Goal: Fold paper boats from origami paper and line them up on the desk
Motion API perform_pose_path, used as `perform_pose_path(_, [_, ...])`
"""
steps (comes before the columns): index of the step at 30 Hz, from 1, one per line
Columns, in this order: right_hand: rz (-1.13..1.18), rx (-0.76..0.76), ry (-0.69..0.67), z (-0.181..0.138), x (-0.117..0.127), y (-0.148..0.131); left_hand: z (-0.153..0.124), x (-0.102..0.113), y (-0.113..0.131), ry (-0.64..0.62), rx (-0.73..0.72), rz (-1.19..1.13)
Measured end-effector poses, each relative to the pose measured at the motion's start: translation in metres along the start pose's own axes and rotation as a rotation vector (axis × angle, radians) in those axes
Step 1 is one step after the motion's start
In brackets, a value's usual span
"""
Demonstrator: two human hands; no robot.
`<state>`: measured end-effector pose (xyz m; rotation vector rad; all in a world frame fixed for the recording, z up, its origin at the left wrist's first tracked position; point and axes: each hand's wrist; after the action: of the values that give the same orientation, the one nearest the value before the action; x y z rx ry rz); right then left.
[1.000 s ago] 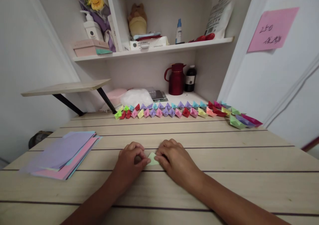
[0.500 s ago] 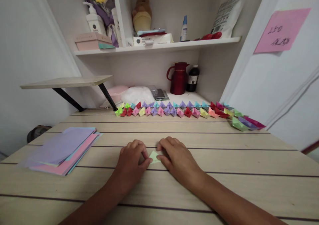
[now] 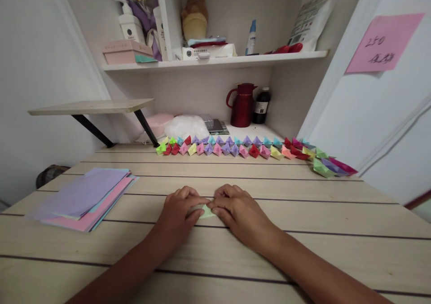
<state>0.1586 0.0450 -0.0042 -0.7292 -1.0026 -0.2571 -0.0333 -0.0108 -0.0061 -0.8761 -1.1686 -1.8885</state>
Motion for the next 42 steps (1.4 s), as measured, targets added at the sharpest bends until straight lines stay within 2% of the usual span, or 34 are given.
perform_pose_path(7, [-0.018,0.033,-0.051,-0.001,0.005,0.000,0.000,0.007,-0.005,-0.084,-0.078,0.008])
perform_pose_path(14, [-0.056,0.059,-0.066,0.002,0.005,0.002,0.003,0.008,0.000,-0.078,-0.068,0.072])
perform_pose_path(24, [-0.241,0.075,0.055,0.004,-0.006,-0.011,0.007,0.001,0.001,-0.035,-0.006,0.060])
perform_pose_path(28, [-0.070,-0.037,0.109,0.008,-0.005,-0.006,0.008,0.000,-0.002,0.026,0.048,-0.095])
perform_pose_path(33, [0.346,-0.269,0.143,0.013,-0.006,-0.002,0.015,-0.007,-0.006,0.146,0.153,-0.477])
perform_pose_path(36, [0.557,-0.360,0.140,0.014,-0.009,-0.004,0.017,-0.012,0.000,0.208,0.211,-0.595])
perform_pose_path(42, [0.832,-0.449,0.149,0.013,-0.004,-0.015,0.017,-0.020,0.019,0.196,0.315,-1.072])
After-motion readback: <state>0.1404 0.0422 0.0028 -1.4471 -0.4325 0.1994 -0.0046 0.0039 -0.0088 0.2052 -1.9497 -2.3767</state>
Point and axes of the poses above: each hand's wrist, its own z-axis towards the middle knuckle, its own x-axis out of the back of the hand, y = z × x, and after that the axes turned 3 degrees about -x, right-handed
